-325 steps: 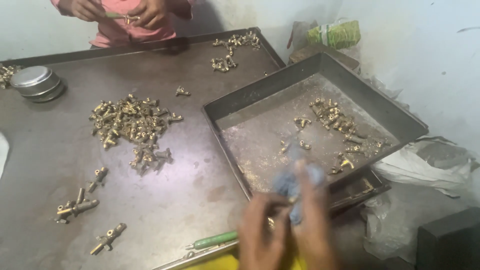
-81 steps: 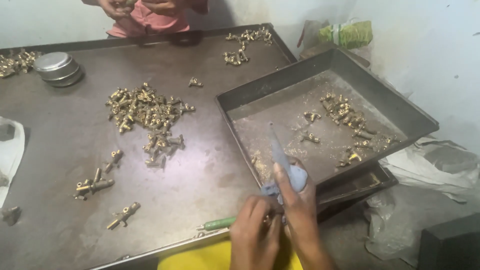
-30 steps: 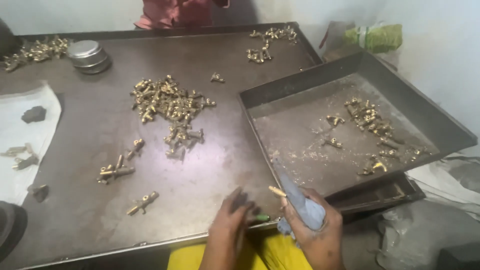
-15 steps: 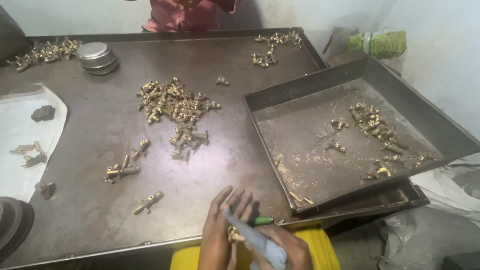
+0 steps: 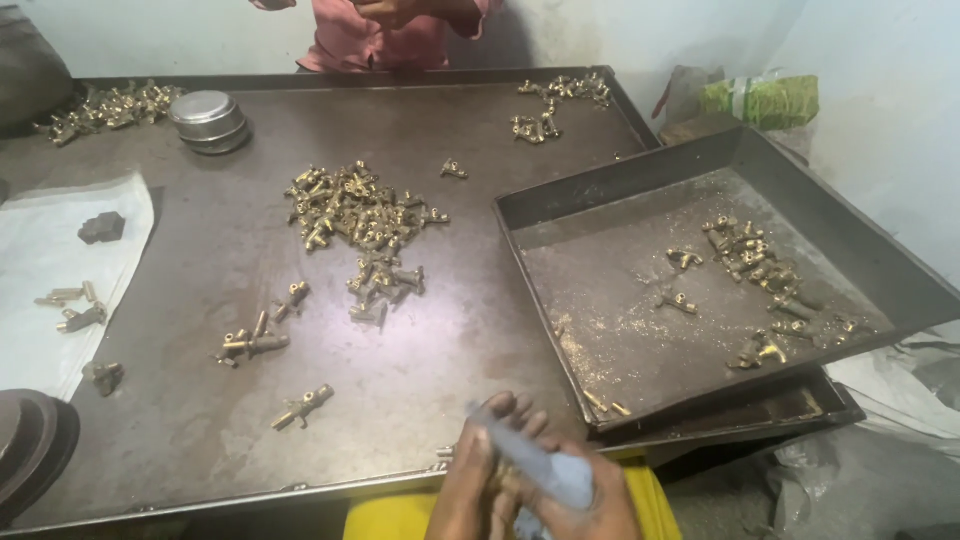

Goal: Cleaning and inspecting small brass metal components at a workbench.

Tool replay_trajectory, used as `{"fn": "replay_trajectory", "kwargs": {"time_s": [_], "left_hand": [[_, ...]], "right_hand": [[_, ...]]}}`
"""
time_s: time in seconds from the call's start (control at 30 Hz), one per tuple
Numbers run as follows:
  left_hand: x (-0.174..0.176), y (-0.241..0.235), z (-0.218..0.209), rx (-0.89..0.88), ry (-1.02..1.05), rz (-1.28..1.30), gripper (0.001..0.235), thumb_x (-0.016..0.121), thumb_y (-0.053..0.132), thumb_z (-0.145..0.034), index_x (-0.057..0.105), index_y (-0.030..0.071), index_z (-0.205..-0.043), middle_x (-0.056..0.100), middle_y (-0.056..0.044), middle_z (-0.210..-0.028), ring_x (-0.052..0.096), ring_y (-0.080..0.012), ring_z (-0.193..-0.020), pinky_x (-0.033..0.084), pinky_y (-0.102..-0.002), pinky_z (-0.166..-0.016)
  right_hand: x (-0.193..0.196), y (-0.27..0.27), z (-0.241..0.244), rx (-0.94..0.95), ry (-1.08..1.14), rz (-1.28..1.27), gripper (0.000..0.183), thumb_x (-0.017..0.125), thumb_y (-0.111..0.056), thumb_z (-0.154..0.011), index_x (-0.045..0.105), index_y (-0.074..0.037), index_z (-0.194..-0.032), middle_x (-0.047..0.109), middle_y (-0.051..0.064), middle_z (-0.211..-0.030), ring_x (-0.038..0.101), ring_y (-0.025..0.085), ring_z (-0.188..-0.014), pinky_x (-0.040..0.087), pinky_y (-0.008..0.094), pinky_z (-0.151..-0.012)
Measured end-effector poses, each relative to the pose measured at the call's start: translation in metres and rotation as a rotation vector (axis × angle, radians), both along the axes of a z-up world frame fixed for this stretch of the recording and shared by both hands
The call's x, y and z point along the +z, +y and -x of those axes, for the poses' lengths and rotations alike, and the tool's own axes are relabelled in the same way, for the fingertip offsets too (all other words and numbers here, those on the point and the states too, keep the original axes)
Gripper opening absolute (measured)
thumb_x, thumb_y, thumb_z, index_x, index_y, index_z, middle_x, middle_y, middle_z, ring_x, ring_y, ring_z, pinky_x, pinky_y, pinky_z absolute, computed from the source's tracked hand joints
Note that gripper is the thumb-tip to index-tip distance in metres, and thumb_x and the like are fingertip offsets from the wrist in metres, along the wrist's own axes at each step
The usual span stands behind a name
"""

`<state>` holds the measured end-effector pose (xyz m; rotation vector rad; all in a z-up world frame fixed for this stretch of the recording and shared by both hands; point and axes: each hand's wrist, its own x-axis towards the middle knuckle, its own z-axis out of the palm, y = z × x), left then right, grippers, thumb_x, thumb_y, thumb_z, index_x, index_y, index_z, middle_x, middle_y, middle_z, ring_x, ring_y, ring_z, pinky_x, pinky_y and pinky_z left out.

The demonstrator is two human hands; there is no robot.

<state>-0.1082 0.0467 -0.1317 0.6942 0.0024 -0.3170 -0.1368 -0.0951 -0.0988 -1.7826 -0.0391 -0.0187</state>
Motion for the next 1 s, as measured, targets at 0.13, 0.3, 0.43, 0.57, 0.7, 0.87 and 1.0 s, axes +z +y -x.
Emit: {"fn": "replay_trajectory", "kwargs": {"time_s": [0.13,0.3,0.43,0.57,0.7,0.87,1.0], "left_hand": [[0.018,0.018,-0.002,0.055,-0.104,-0.269,0.057,0.067,0.029,-0.09,0.053,0.002,-0.138,0.068,-0.022,-0.124,0.069,-0.0321,-0.113,0.055,-0.041,-0.099],[0.063,0.086,-0.062,0.349,-0.072,-1.158,0.058,0.085,0.028,-0.073,0.068,0.015,-0.127,0.079,-0.008,-0.098,0.074,-0.0213,-0.089,0.06,-0.033,-0.078],[0.046,0.137,-0.127,0.408,-0.364,-1.652,0.05,0.079,0.022,-0.08,0.062,0.004,-0.123,0.073,-0.019,-0.093,0.071,-0.0339,-0.085,0.056,-0.046,-0.077],[-0.005,0.157,-0.196,0.53,-0.532,-1.661,0.049,0.082,0.024,-0.08,0.064,0.001,-0.119,0.066,-0.027,-0.106,0.067,-0.0408,-0.094,0.054,-0.049,-0.082],[-0.001,0.149,-0.202,0.546,-0.494,-1.631,0.053,0.083,0.02,-0.077,0.063,0.0,-0.121,0.063,-0.028,-0.116,0.066,-0.0405,-0.099,0.054,-0.048,-0.087],[0.051,0.1,-0.183,0.743,-0.883,-1.447,0.059,0.083,0.02,-0.084,0.057,-0.001,-0.132,0.059,-0.029,-0.128,0.058,-0.0411,-0.117,0.05,-0.049,-0.097],[0.085,0.021,-0.18,0.546,-0.88,-1.34,0.051,0.077,0.013,-0.084,0.059,0.006,-0.131,0.064,-0.019,-0.124,0.063,-0.0347,-0.114,0.053,-0.044,-0.094]], "right_hand": [[0.029,-0.008,-0.005,-0.185,0.175,0.039,0.04,0.087,-0.013,-0.074,0.078,-0.008,-0.113,0.081,0.009,-0.091,0.083,0.018,-0.081,0.066,0.032,-0.077],[0.036,-0.031,0.009,-0.322,0.106,-0.004,0.044,0.085,-0.009,-0.074,0.077,-0.009,-0.117,0.082,0.007,-0.094,0.081,0.015,-0.084,0.065,0.031,-0.075],[0.027,-0.057,0.015,-0.324,-0.029,0.072,0.039,0.083,-0.003,-0.074,0.077,-0.001,-0.112,0.082,0.01,-0.096,0.076,0.014,-0.089,0.059,0.03,-0.08],[0.007,-0.068,0.018,-0.349,-0.204,0.014,0.047,0.079,-0.002,-0.074,0.068,0.002,-0.119,0.081,0.012,-0.094,0.076,0.014,-0.09,0.061,0.029,-0.082],[-0.001,-0.119,0.021,-0.322,-0.157,-0.066,0.042,0.072,-0.004,-0.092,0.068,0.002,-0.133,0.076,0.015,-0.096,0.08,0.019,-0.07,0.062,0.035,-0.062],[0.069,-0.143,-0.008,-0.75,-0.28,0.095,0.028,0.062,-0.019,-0.109,0.068,0.009,-0.11,0.072,0.013,-0.084,0.063,0.017,-0.07,0.048,0.03,-0.063],[0.084,-0.148,-0.054,-0.848,-0.317,0.15,0.03,0.065,-0.023,-0.103,0.062,-0.002,-0.125,0.07,0.011,-0.086,0.065,0.019,-0.063,0.046,0.036,-0.048]]}}
